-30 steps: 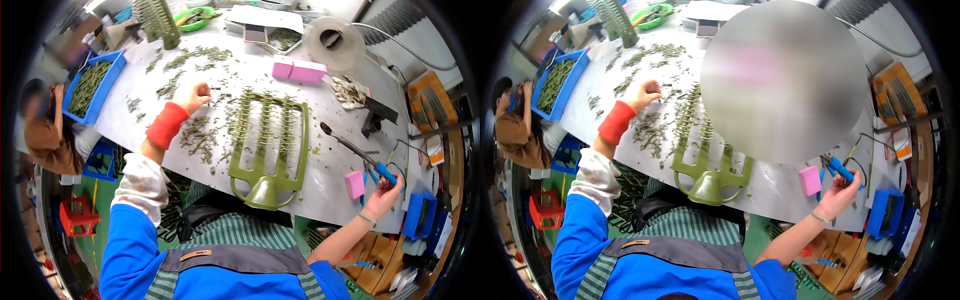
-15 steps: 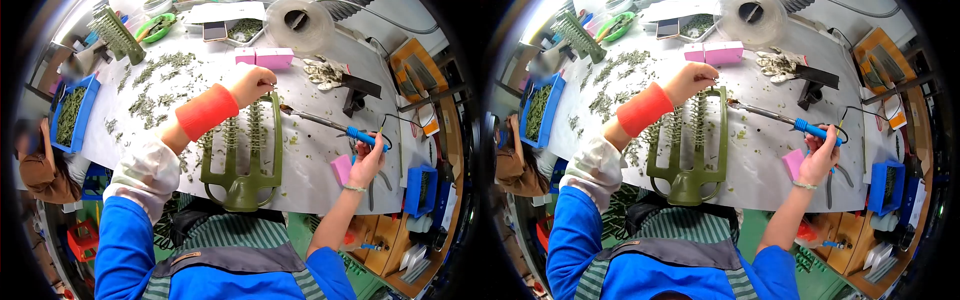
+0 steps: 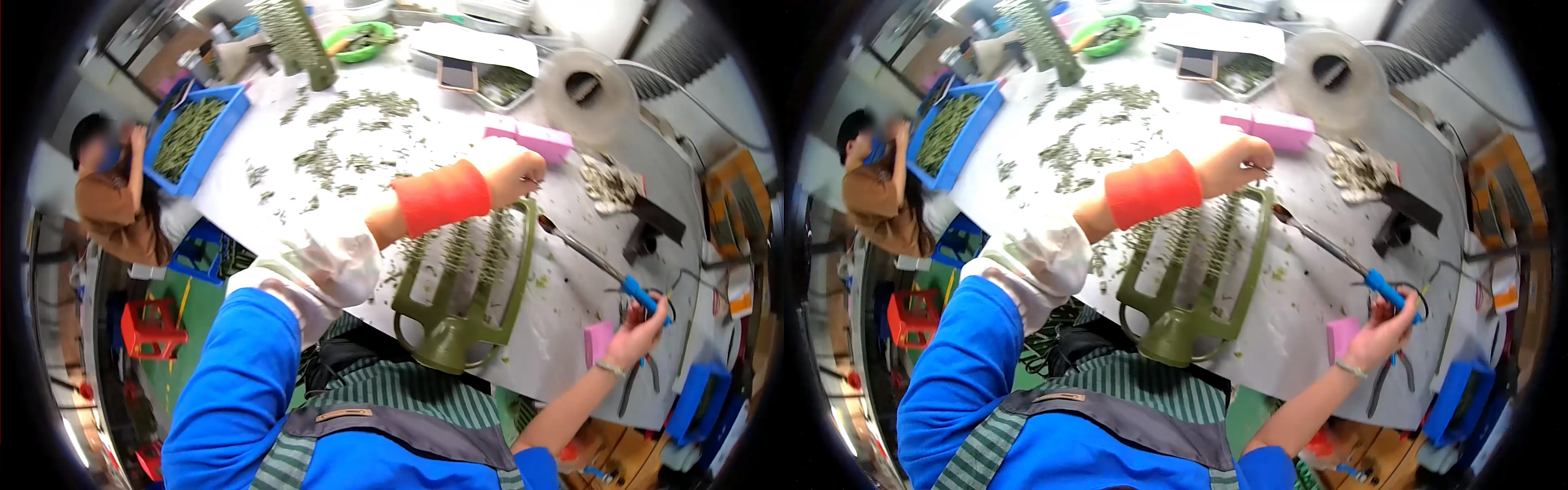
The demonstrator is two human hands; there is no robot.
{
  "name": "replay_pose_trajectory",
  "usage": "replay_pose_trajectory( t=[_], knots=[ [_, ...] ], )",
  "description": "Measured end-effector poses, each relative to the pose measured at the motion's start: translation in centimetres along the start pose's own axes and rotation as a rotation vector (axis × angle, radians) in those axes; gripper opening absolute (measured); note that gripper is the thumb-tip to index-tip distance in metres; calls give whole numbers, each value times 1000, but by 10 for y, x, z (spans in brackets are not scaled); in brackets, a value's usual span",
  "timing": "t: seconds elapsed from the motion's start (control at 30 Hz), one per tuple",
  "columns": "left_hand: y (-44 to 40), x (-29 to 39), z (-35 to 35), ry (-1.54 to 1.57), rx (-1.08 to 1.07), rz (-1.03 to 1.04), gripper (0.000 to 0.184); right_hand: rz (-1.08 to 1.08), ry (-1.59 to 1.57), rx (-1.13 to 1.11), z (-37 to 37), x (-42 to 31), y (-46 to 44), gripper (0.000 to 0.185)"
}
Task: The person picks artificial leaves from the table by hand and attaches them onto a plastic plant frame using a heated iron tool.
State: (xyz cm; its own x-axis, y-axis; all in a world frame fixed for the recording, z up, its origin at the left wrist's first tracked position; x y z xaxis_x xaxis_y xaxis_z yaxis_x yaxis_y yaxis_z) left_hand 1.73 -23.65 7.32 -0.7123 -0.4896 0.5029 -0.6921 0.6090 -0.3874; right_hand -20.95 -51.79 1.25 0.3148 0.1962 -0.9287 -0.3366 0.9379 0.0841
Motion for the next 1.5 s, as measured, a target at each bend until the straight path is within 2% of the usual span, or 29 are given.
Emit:
replay_pose_trajectory(
  t=[0.1, 0.17, 0.27, 0.3, 0.33, 0.4, 0.43, 0.5, 0.53, 0.6, 0.63, 0.73, 0.9, 1.03, 1.13, 1.2, 1.23, 1.27, 1.37, 1.5],
  knots=[
    [9, -7, -31, 44, 38, -75, 11, -17, -26, -11, 1, -5, 6, 28],
    [18, -17, -60, 110, 143, -68, 15, -31, -31, -3, 0, -8, 10, 28],
    [50, -79, -101, 167, 220, -230, 26, -36, -47, 32, -11, -7, 7, 28],
    [67, -102, -109, 150, 138, -380, 25, -28, -59, 47, -14, -6, 5, 27],
    [84, -126, -114, 111, 113, -409, 22, -25, -71, 46, -14, -6, 6, 27],
    [124, -170, -109, -22, -77, -523, 16, -32, -70, 44, -15, -7, 5, 26],
    [138, -172, -102, -31, -189, -468, 16, -35, -66, 44, -16, -7, 4, 26],
    [173, -186, -88, 78, -348, -604, 18, -32, -67, 31, -16, -6, 4, 26],
    [179, -186, -89, 82, -341, -609, 18, -24, -68, 22, -15, -5, 4, 26],
    [181, -182, -105, 74, -217, -543, 20, -22, -67, 36, -15, -3, 4, 25],
    [184, -188, -118, 105, -110, -639, 18, -20, -70, 63, -18, -2, 4, 25],
    [193, -230, -146, 35, 138, -675, 14, 1, -76, 113, -21, 1, 5, 25],
    [183, -248, -155, 21, 209, -695, 16, -19, -64, 93, -25, -3, 4, 25],
    [153, -216, -155, 49, 255, -517, 17, -37, -66, 77, -18, -17, 15, 26],
    [125, -131, -206, 314, 489, -160, 14, -51, -77, 86, -24, -27, 13, 26],
    [127, -49, -261, 706, 571, -24, 14, -40, -80, 70, -23, -34, 11, 25],
    [134, -2, -291, 678, 565, 62, 15, -38, -105, 63, -22, -37, 10, 24],
    [144, 19, -309, 1244, 461, 81, 18, -37, -132, 57, -21, -40, 11, 23],
    [190, 138, -340, 982, 296, 653, 19, -54, -148, 14, -17, -52, 19, 23],
    [224, 208, -324, 906, 181, 902, 20, -63, -190, 2, -23, -63, 31, 24]
  ],
)
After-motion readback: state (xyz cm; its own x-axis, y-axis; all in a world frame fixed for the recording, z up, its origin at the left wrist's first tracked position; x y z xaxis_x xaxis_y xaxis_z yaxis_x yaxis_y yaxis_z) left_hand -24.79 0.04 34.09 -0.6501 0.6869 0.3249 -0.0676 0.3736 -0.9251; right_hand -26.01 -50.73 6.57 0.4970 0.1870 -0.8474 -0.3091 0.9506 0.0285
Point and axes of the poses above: each hand's wrist, its own y-axis away from the middle knuckle, its own z-axis out of the palm, x = y × z, the point moved 10 cm from there along -y, towards the middle knuckle, and after that the axes turned 6 degrees about x, right-handed, at the moved point
